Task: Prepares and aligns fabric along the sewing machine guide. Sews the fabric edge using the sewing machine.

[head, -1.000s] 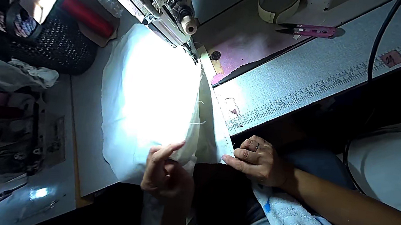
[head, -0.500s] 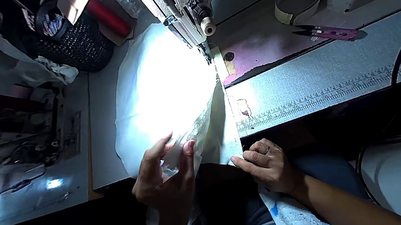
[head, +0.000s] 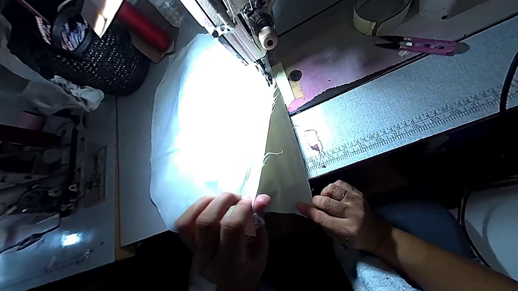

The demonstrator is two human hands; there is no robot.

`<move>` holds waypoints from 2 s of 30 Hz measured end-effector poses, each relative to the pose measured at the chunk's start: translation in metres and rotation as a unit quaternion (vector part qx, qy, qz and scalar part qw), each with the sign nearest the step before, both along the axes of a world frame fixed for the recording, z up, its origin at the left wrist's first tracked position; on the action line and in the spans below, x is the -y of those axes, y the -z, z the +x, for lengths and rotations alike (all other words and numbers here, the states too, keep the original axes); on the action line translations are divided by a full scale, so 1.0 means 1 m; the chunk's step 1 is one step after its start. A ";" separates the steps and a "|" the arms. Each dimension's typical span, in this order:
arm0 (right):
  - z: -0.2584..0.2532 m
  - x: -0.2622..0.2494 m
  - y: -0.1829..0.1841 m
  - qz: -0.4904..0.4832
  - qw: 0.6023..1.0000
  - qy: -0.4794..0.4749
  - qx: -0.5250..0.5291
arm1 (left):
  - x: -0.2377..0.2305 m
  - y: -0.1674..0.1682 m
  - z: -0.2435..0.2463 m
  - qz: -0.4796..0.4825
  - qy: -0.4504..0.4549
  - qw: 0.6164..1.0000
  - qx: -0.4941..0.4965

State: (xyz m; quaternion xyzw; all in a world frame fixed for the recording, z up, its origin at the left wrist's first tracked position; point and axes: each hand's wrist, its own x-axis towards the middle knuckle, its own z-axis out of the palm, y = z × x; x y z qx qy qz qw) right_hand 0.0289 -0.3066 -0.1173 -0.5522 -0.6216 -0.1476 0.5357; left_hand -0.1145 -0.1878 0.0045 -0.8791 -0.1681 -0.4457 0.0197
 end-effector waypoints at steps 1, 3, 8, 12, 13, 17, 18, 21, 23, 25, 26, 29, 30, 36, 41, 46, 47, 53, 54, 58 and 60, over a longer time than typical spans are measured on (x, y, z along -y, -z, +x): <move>0.000 0.000 0.000 -0.001 1.000 0.000 0.000 | 0.000 0.004 0.001 -0.011 0.038 0.999 -0.011; 0.000 0.001 -0.001 -0.003 1.000 0.002 0.000 | -0.002 0.016 0.001 -0.040 0.113 0.992 -0.046; 0.003 0.003 0.001 -0.005 1.000 -0.008 0.001 | -0.015 0.040 -0.007 -0.044 0.218 0.964 -0.145; 0.002 0.002 0.002 -0.009 1.000 -0.005 0.000 | -0.016 0.032 -0.009 -0.129 0.167 0.968 -0.135; 0.001 0.002 0.002 -0.009 1.000 -0.007 -0.003 | -0.016 0.032 -0.010 -0.141 0.156 0.969 -0.132; 0.001 0.002 0.001 -0.013 1.000 -0.011 -0.005 | -0.011 0.047 -0.016 -0.178 0.149 0.966 -0.111; 0.001 0.002 0.002 -0.015 1.000 -0.011 -0.008 | -0.008 0.050 -0.018 -0.192 0.146 0.966 -0.099; 0.000 0.004 0.002 -0.021 1.000 -0.008 -0.016 | 0.002 0.056 -0.024 -0.252 0.141 0.956 -0.055; -0.001 0.004 0.002 -0.024 1.000 -0.008 -0.017 | 0.009 0.059 -0.027 -0.303 0.143 0.942 -0.018; -0.001 0.003 0.002 -0.024 1.000 -0.005 -0.015 | 0.015 0.062 -0.028 -0.353 0.135 0.925 0.042; -0.002 0.003 0.002 -0.024 1.000 -0.005 -0.015 | 0.017 0.063 -0.028 -0.372 0.126 0.917 0.073; -0.003 0.002 0.001 -0.026 1.000 -0.007 -0.016 | 0.022 0.062 -0.027 -0.404 0.123 0.897 0.133; -0.003 0.002 0.001 -0.026 1.000 -0.005 -0.014 | 0.023 0.060 -0.027 -0.406 0.127 0.894 0.140; -0.002 0.002 0.002 -0.027 1.000 -0.001 -0.008 | 0.028 0.057 -0.018 -0.455 0.103 0.864 0.190; -0.002 0.001 0.000 -0.052 0.998 -0.011 -0.041 | 0.029 0.058 -0.019 -0.533 0.096 0.813 0.216; -0.003 0.001 0.000 -0.056 0.996 -0.019 -0.060 | 0.027 0.056 -0.025 -0.591 0.154 0.766 0.202; -0.003 0.002 0.000 -0.056 0.996 -0.020 -0.061 | 0.027 0.055 -0.025 -0.599 0.158 0.761 0.193; -0.003 0.003 0.000 -0.058 0.996 -0.022 -0.067 | 0.031 0.055 -0.024 -0.573 0.186 0.785 0.146; -0.003 0.003 0.000 -0.057 0.996 -0.023 -0.068 | 0.032 0.056 -0.024 -0.565 0.187 0.790 0.145; -0.004 0.003 0.001 -0.054 0.995 -0.028 -0.073 | 0.034 0.060 -0.023 -0.549 0.198 0.801 0.134; -0.003 0.004 0.001 -0.055 0.995 -0.030 -0.081 | 0.037 0.061 -0.021 -0.543 0.191 0.809 0.117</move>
